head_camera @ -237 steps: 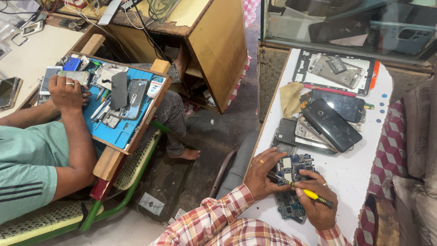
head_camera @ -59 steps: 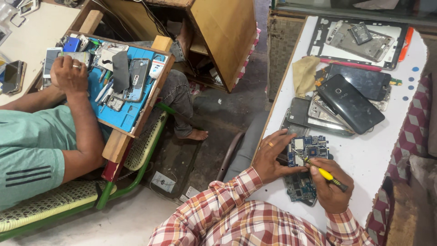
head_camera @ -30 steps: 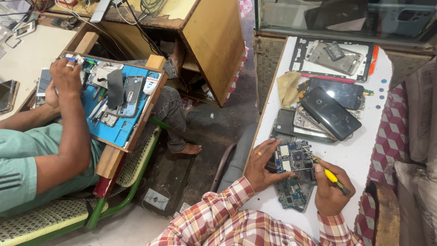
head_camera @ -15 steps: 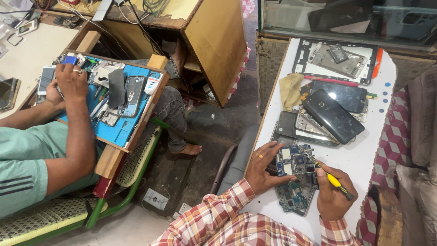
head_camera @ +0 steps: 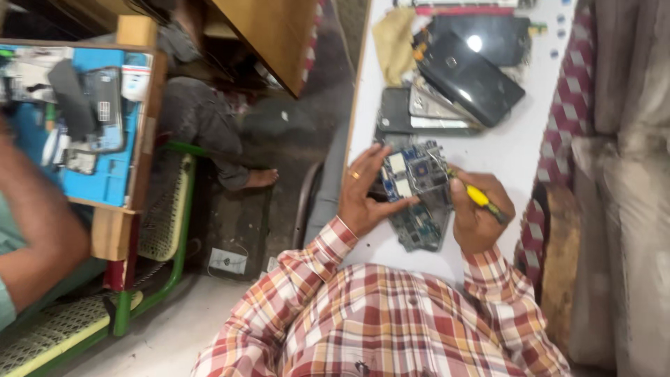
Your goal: The person uses a yellow-handled screwdriver to work on a small blue circuit board held in their left hand. They repeatedly probe and adjust components on the board while seated at a cluttered workbench with other phone parts and tools nearby.
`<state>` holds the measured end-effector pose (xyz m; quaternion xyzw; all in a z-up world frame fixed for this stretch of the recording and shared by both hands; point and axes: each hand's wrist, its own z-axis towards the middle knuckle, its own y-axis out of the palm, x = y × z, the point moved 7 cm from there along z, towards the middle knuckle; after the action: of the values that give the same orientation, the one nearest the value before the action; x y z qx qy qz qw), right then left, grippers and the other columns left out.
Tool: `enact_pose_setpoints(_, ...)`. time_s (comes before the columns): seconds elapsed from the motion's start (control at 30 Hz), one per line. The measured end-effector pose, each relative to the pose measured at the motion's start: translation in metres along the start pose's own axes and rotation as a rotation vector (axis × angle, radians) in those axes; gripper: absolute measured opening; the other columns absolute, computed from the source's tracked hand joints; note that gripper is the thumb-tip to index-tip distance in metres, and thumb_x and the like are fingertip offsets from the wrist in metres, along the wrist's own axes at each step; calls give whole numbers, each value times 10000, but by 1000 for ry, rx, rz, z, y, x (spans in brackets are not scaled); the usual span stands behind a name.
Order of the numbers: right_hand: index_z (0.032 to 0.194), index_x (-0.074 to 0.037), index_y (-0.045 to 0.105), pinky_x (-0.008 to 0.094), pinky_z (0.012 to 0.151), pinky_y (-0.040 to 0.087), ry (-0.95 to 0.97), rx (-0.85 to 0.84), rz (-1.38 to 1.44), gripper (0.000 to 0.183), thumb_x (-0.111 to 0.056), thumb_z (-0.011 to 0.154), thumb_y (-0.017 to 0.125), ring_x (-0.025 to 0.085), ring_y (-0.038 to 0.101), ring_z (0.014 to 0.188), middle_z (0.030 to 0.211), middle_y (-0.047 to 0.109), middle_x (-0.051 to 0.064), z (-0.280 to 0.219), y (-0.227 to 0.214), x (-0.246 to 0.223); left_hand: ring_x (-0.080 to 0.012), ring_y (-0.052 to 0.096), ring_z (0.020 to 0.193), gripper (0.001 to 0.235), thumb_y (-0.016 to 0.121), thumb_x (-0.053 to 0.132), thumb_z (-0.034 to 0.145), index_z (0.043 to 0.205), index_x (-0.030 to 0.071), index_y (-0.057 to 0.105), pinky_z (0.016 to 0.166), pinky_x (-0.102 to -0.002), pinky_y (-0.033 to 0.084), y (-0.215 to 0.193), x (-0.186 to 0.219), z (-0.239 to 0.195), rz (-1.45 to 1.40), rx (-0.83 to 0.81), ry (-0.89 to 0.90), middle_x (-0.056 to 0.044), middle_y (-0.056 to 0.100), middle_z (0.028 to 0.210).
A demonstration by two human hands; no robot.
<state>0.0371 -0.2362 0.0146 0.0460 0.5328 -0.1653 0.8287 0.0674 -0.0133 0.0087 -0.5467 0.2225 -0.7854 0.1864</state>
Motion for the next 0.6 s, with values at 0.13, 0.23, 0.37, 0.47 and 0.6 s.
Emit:
enact_pose_setpoints(0.13, 1108, 24, 643, 249, 795, 551, 89, 49, 103, 104, -50, 1051, 690, 142, 693, 940, 1091, 688, 119, 7, -2, -3, -352, 470, 1470, 992, 950, 485, 686, 1510, 131, 525, 1221, -498, 389, 1, 5, 3, 23, -26, -13, -180, 524, 1538)
enact_pose_setpoints(0.23, 1094, 33, 637, 249, 752, 534, 18, 25, -35, 115, -40, 1031, 701, 149, 679, 890, 1070, 695, 142, 7, -4, -9, -346, 477, 1464, 1002, 942, 512, 687, 1515, 139, 518, 1221, -507, 396, 3, 2, 3, 4, -38, -33, -184, 519, 1544)
enact_pose_setpoints(0.37, 1147, 45, 640, 260, 771, 544, -93, -42, -137, 115, -41, 1086, 687, 192, 686, 904, 1060, 691, 180, -1, -5, -8, -361, 478, 1475, 990, 939, 502, 701, 1522, 138, 522, 1226, -499, 405, 5, -4, -3, -2, -22, -9, -198, 515, 1556)
enact_pose_setpoints(0.47, 1116, 42, 585, 266, 785, 578, 174, 60, 69, 160, -97, 1084, 658, 171, 710, 888, 1081, 747, 166, 3, -4, 7, -371, 490, 1475, 999, 940, 511, 692, 1518, 133, 525, 1236, -493, 404, -3, 5, 4, 17, 4, 59, -194, 533, 1540)
enact_pose_setpoints(0.6, 1174, 55, 553, 312, 787, 625, 209, 123, 246, 197, -98, 1069, 619, 219, 742, 1003, 1103, 693, 166, 7, 1, 3, -375, 489, 1465, 1009, 937, 520, 689, 1531, 143, 528, 1215, -492, 400, -6, 11, 3, 24, -17, 5, -204, 525, 1553)
